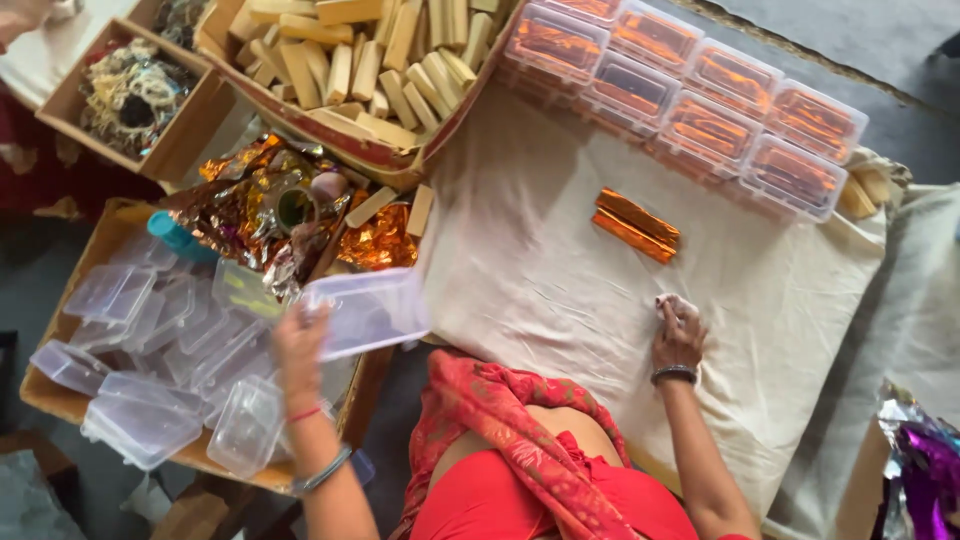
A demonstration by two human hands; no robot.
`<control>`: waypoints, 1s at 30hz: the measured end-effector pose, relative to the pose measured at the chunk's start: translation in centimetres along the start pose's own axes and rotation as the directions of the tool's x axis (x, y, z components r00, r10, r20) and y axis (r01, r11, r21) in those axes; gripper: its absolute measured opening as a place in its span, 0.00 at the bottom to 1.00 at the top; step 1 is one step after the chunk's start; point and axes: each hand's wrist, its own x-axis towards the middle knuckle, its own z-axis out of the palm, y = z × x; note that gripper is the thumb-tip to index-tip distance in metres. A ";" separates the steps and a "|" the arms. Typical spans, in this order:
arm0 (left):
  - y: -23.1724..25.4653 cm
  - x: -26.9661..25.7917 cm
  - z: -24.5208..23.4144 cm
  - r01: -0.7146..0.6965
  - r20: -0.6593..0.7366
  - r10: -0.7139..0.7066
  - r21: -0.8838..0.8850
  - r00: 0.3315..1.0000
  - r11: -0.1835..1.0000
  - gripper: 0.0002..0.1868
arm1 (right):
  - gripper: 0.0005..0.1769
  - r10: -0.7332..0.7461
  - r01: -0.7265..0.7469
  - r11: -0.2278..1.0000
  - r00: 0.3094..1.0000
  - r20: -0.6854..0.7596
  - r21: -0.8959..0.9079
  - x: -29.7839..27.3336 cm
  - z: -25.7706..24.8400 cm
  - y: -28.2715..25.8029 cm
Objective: The person wraps small wooden blocks in shiny orange foil and places them into clear plastic containers. They use a small cloth to wipe the containers before placing the wrapped items inside.
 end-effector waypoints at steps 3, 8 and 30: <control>-7.7 5.0 12.3 0.092 0.287 0.017 -0.360 0.958 0.928 0.19 | 0.20 0.007 -0.019 0.994 0.994 0.106 0.109 2.1 1.6 2.9; -11.7 4.4 29.8 0.286 0.526 -0.096 -0.294 0.845 0.912 0.23 | 0.15 0.106 -0.090 0.915 0.994 -0.018 0.392 2.0 -0.1 5.2; -8.8 2.9 34.9 -0.730 0.750 0.335 0.277 0.571 0.624 0.75 | 0.11 0.120 -0.034 0.938 0.966 -0.230 0.346 1.5 -4.0 -1.9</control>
